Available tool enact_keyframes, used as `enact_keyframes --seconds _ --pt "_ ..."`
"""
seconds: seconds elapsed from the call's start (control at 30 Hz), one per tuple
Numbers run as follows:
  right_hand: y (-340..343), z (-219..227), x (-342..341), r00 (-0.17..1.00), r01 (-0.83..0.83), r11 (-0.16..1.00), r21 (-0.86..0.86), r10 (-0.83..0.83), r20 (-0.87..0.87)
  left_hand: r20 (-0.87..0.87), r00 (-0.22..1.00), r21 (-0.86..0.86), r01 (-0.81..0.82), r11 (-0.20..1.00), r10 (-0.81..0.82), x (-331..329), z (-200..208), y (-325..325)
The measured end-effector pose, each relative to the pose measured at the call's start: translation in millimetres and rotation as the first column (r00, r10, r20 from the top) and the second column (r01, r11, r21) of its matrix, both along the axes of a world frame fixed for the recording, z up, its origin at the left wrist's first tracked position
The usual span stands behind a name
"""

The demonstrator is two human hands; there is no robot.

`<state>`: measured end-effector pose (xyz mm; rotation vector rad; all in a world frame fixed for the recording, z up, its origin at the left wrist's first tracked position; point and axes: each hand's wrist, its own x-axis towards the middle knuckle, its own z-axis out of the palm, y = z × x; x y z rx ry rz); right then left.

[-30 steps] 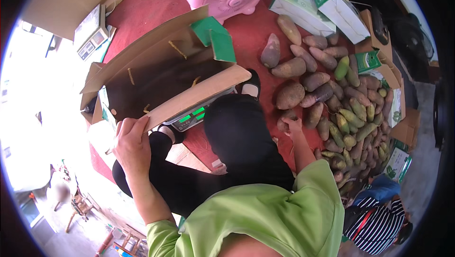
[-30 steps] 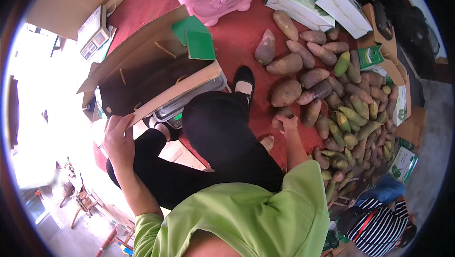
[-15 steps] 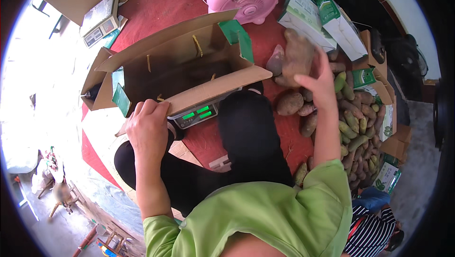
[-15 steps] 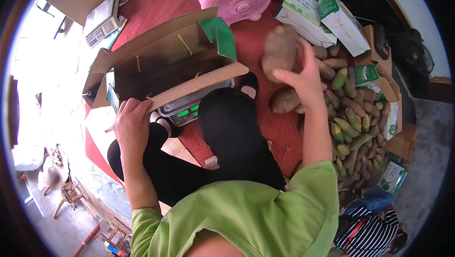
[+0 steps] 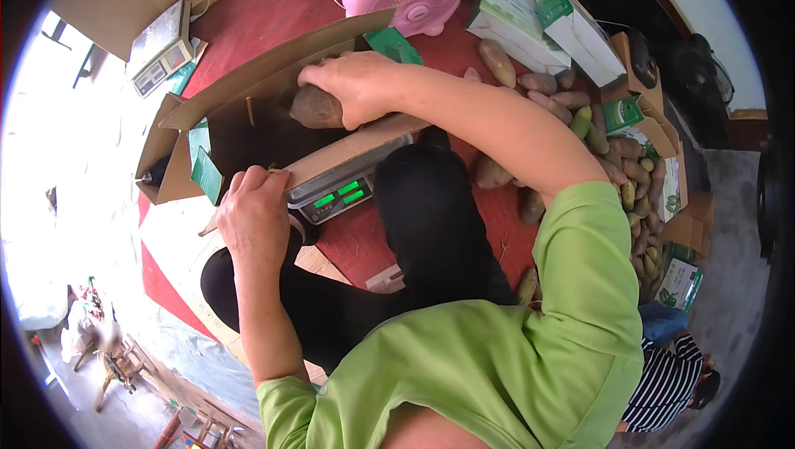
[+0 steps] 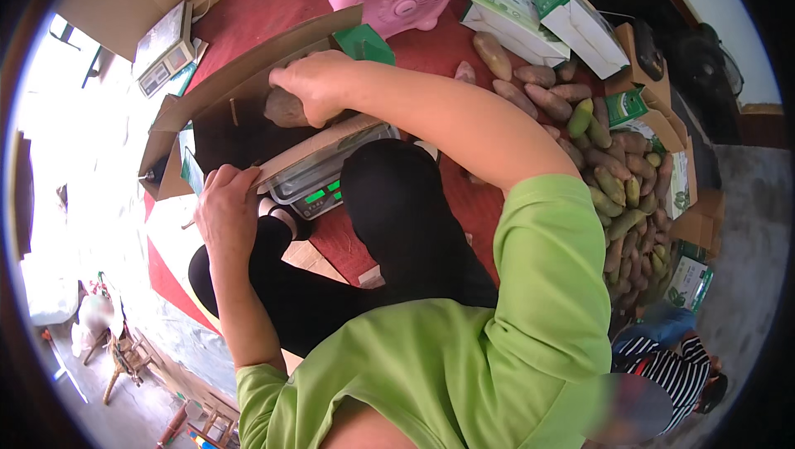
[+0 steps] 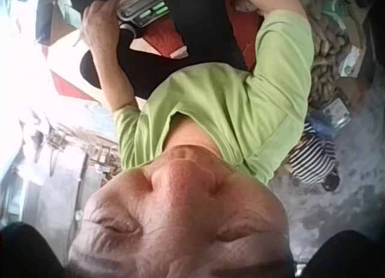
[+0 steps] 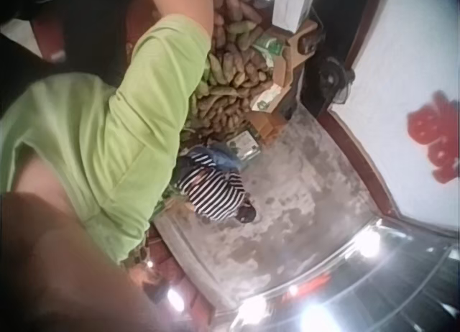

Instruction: The recorder is sorting and packing green radishes/sweet potatoes into cardboard boxes, using a scale to weigh the packages.

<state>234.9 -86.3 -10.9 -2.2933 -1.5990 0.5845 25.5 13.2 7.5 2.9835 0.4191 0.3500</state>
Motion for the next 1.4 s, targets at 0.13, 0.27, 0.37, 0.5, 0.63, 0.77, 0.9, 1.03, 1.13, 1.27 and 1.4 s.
enact_keyframes --seconds 0.13,0.27,0.37,0.5,0.63,0.77,0.9,1.03,1.13,1.27,1.4 --pt "8 -21 4 0.942 -0.07 0.979 -0.19 0.128 0.31 -0.024 0.999 -0.026 -0.022 0.999 0.021 0 2 -3" --pt "5 -30 5 0.937 0.014 0.993 -0.12 0.029 0.347 -0.039 0.999 -0.035 -0.015 0.999 0.013 0 3 -3" --pt "-14 -6 7 0.989 0.105 0.972 0.211 -0.124 0.078 -0.028 0.999 -0.031 -0.017 0.999 0.016 -1 0 -2" --pt "-72 18 12 0.942 0.336 0.718 0.609 -0.24 -0.237 -0.045 0.998 -0.077 -0.057 0.995 0.053 -3 2 -2" --pt "-156 1 9 0.784 0.621 0.527 0.58 -0.422 -0.456 -0.07 0.996 -0.078 -0.06 0.995 0.055 -2 0 -6" --pt "-232 -108 -11 0.627 0.779 0.518 0.354 -0.663 -0.409 -0.051 0.998 -0.074 0.027 0.997 -0.031 1 -3 -5" --pt "-277 -227 -70 0.528 0.83 0.558 -0.009 -0.79 -0.311 -0.032 0.999 -0.058 0.0 0.998 -0.002 -7 -2 -4" --pt "-329 -302 -149 0.386 0.793 0.452 -0.409 -0.891 -0.238 -0.022 0.999 -0.114 0.023 0.993 -0.026 2 -9 -5" --pt "-355 -341 -200 0.175 0.762 0.271 -0.588 -0.96 -0.217 0.002 0.999 -0.098 0.046 0.994 -0.046 3 -13 -6" --pt "-348 -351 -226 0.125 0.715 0.328 -0.617 -0.929 -0.349 -0.02 1.0 -0.067 -0.007 0.998 0.005 0 -10 -5" --pt "-343 -360 -240 0.042 0.654 0.396 -0.645 -0.87 -0.492 -0.015 1.0 -0.03 0.014 0.999 -0.014 -3 -9 -5"
